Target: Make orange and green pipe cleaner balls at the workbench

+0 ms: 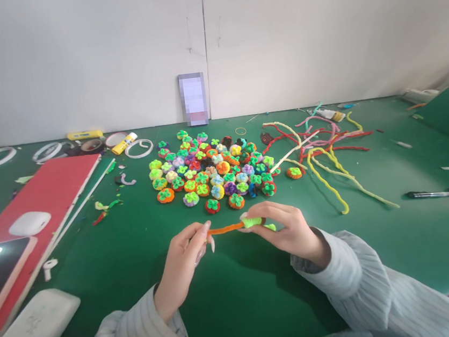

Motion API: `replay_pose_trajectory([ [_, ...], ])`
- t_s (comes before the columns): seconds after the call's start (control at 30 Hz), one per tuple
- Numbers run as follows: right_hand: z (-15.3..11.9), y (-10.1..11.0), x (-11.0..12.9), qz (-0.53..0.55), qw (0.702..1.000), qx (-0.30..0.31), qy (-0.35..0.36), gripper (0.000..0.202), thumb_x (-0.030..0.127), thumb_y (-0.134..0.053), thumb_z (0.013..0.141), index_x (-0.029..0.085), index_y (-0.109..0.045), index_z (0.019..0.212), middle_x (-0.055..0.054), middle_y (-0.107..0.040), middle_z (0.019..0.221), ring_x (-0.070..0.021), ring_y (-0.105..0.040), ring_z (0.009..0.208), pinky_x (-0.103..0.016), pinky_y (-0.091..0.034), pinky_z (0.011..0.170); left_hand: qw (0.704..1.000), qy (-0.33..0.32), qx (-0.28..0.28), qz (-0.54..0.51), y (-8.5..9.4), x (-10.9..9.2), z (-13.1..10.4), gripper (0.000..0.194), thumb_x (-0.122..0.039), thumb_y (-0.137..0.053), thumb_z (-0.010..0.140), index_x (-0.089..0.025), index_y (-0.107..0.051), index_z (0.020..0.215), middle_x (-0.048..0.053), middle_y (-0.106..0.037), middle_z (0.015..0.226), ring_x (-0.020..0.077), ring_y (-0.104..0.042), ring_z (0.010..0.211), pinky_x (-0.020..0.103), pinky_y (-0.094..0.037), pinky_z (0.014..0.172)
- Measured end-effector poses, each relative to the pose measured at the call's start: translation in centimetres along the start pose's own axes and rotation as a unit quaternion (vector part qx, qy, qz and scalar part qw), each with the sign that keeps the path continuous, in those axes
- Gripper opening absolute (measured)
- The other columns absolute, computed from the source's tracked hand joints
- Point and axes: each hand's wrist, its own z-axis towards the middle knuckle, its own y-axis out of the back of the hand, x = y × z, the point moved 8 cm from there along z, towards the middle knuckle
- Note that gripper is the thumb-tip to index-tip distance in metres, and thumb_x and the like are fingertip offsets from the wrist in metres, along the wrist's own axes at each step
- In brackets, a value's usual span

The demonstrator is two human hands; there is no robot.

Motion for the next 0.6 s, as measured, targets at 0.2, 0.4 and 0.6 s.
replay_pose_trajectory([
  [0.2,-0.1,-0.2,0.1,0.021,1.0,0.0,-0.005,0.012,0.02,-0.062,0.078,0.02,-0.064,0.09,-0.005,-0.069,0.084,-0.0167,-0.066,0.076,-0.027,-0.055,0.07,0.999,0.02,0.014,-0.026,-0.3,0.1,0.0,0.04,-0.047,-0.049,0.081,-0.017,-0.045,0.054,-0.006,-0.026,0.044,0.0072,-0.024,0.043,0.022,-0.019,0.043],
  [0.4,-0.3,-0.6,-0.3,0.06,0.995,0.005,-0.075,0.011,0.027,-0.065,0.075,0.019,-0.064,0.083,-0.005,-0.07,0.082,-0.0174,-0.066,0.07,-0.027,-0.056,0.063,0.999,0.003,0.012,0.046,-0.4,0.0,-0.1,0.039,-0.048,-0.048,0.081,-0.017,-0.046,0.056,-0.006,-0.026,0.046,0.0067,-0.023,0.04,0.022,-0.018,0.041],
  [0.6,-0.6,-1.5,-0.1,0.066,0.995,0.035,-0.064,0.011,0.026,-0.064,0.077,0.02,-0.064,0.086,-0.005,-0.07,0.084,-0.016,-0.066,0.068,-0.026,-0.055,0.063,0.994,-0.035,0.037,0.097,-1.3,-0.7,-0.6,0.037,-0.045,-0.045,0.083,-0.017,-0.049,0.059,-0.005,-0.036,0.051,0.0062,-0.027,0.042,0.021,-0.021,0.041],
])
